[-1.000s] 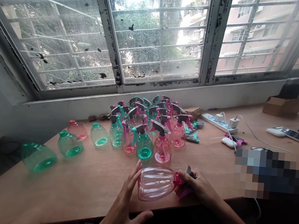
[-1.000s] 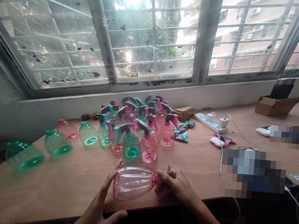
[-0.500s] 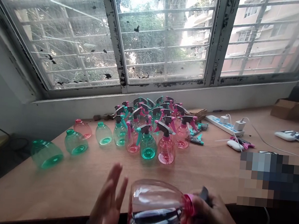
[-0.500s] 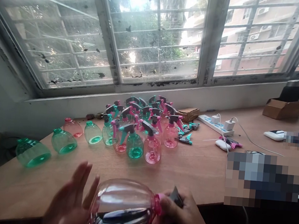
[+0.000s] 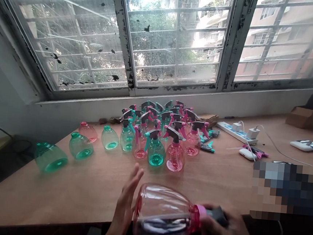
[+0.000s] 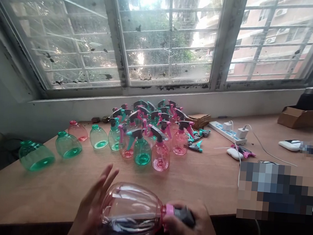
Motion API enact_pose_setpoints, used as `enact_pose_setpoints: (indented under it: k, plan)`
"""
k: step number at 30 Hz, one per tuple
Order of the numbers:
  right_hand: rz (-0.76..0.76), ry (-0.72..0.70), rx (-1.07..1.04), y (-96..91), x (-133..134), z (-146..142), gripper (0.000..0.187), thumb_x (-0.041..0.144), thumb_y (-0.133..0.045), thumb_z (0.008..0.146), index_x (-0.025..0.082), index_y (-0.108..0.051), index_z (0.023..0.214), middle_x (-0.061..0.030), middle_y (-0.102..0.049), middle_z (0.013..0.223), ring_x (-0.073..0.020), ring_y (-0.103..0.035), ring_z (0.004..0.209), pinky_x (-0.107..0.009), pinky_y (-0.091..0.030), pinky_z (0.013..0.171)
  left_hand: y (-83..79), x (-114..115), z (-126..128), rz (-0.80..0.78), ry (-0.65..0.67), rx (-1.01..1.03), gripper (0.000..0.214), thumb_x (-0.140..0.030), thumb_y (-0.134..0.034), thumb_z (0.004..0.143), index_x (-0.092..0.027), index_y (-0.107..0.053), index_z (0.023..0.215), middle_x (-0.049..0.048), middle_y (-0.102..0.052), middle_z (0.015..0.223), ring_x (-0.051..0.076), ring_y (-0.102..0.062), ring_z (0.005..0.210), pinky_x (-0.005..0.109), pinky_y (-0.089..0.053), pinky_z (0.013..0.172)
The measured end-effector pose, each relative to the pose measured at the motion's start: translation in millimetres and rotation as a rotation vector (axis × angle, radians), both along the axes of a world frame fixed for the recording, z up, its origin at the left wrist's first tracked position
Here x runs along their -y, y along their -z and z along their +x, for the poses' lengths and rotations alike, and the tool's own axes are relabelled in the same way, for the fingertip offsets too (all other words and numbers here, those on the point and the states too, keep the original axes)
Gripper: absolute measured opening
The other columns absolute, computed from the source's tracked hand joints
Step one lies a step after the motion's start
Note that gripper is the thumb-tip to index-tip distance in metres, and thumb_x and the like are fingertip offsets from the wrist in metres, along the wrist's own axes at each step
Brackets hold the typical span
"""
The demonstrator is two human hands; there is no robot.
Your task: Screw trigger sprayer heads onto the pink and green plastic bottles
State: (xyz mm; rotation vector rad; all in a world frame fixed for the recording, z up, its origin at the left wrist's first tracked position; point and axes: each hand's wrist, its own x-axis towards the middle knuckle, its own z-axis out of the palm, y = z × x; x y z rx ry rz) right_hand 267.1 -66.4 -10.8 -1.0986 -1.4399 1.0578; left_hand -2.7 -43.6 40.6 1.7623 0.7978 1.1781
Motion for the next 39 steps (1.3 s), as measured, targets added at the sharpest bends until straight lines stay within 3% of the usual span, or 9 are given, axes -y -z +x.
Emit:
enact_pose_setpoints:
  k: [4,7,10,14,18,21,25,30,39]
  plan:
    - [0.486,0.076,0.261,6.7,14,3,0.044,0.062,-0.080,0.077,0.031,-0.085,0.108,-0.0113,-0.084,0.082,-0.0357,-0.076,0.070,-0.042,-0.059,0.069,13.9,-2,11,-0.174,0.007,0.181,0.070,-0.079,-0.052,0.085,-0.032,-0.060,0.137,0.0067,-0.059,0.147,0.040,-0.055,0.136,0.047,-0.053,0.107]
    - [0.182,0.015,0.093,4.8,11,-6,0.040,0.062,-0.073,0.084,0.024,-0.083,0.094,-0.0102,-0.082,0.070,-0.0290,-0.075,0.059,-0.037,-0.060,0.059,22.8,1,19,0.059,-0.134,0.226,0.041,-0.056,-0.061,0.094,-0.029,-0.064,0.125,0.0079,-0.070,0.123,0.034,-0.064,0.119,0.043,-0.053,0.102]
    - [-0.278,-0.151,-0.274,-0.3,0,-15,0.051,0.067,-0.063,0.090,0.017,-0.068,0.085,-0.0054,-0.075,0.054,-0.0191,-0.067,0.042,-0.030,-0.058,0.048,25.8,0,21,0.476,-0.119,0.191,0.044,-0.047,-0.068,0.091,-0.025,-0.062,0.128,0.0111,-0.067,0.118,0.034,-0.062,0.115,0.047,-0.052,0.102]
    - [-0.358,-0.253,-0.429,-10.1,-9,-11,0.050,0.066,-0.067,0.089,0.016,-0.061,0.090,-0.0037,-0.075,0.054,-0.0140,-0.065,0.041,-0.027,-0.059,0.050,30.2,-9,21,0.596,-0.068,0.130,0.048,-0.046,-0.065,0.093,-0.023,-0.056,0.134,0.0135,-0.062,0.121,0.034,-0.058,0.118,0.051,-0.049,0.105]
    - [-0.253,-0.129,-0.364,-24.9,-3,10,0.055,0.067,-0.073,0.082,0.018,-0.065,0.105,-0.0007,-0.074,0.058,-0.0185,-0.070,0.053,-0.030,-0.060,0.057,38.3,-16,30,0.373,-0.056,0.142,0.066,-0.060,-0.066,0.089,-0.030,-0.046,0.145,0.0133,-0.045,0.151,0.038,-0.043,0.141,0.053,-0.044,0.111]
    - [-0.126,0.118,-0.040,-32.1,4,19,0.049,0.056,-0.085,0.075,0.021,-0.072,0.107,-0.0011,-0.076,0.070,-0.0217,-0.072,0.064,-0.030,-0.058,0.063,37.0,-15,42,-0.123,0.027,0.290,0.081,-0.077,-0.059,0.083,-0.035,-0.041,0.149,0.0110,-0.035,0.163,0.042,-0.039,0.145,0.055,-0.049,0.107]
    - [-0.078,0.152,0.099,-34.5,6,11,0.040,0.052,-0.086,0.074,0.023,-0.076,0.101,-0.0014,-0.077,0.081,-0.0245,-0.072,0.075,-0.030,-0.057,0.068,31.2,-9,50,-0.466,-0.060,0.395,0.058,-0.066,-0.059,0.091,-0.033,-0.050,0.138,0.0095,-0.051,0.152,0.037,-0.057,0.130,0.050,-0.055,0.099]
    - [-0.142,0.014,-0.150,-36.0,4,-1,0.030,0.049,-0.077,0.087,0.020,-0.069,0.094,0.0019,-0.071,0.064,-0.0160,-0.067,0.057,-0.026,-0.053,0.060,39.8,-2,52,-0.306,-0.189,0.380,0.061,-0.062,-0.067,0.087,-0.029,-0.052,0.136,0.0092,-0.063,0.131,0.034,-0.066,0.115,0.042,-0.058,0.093]
    - [-0.320,-0.137,-0.437,-26.3,-5,9,0.041,0.045,-0.081,0.086,0.018,-0.060,0.108,0.0040,-0.070,0.060,-0.0146,-0.068,0.051,-0.028,-0.057,0.058,57.4,-16,50,0.362,-0.101,0.229,0.070,-0.062,-0.062,0.092,-0.031,-0.038,0.151,0.0117,-0.042,0.146,0.032,-0.048,0.135,0.040,-0.056,0.100]
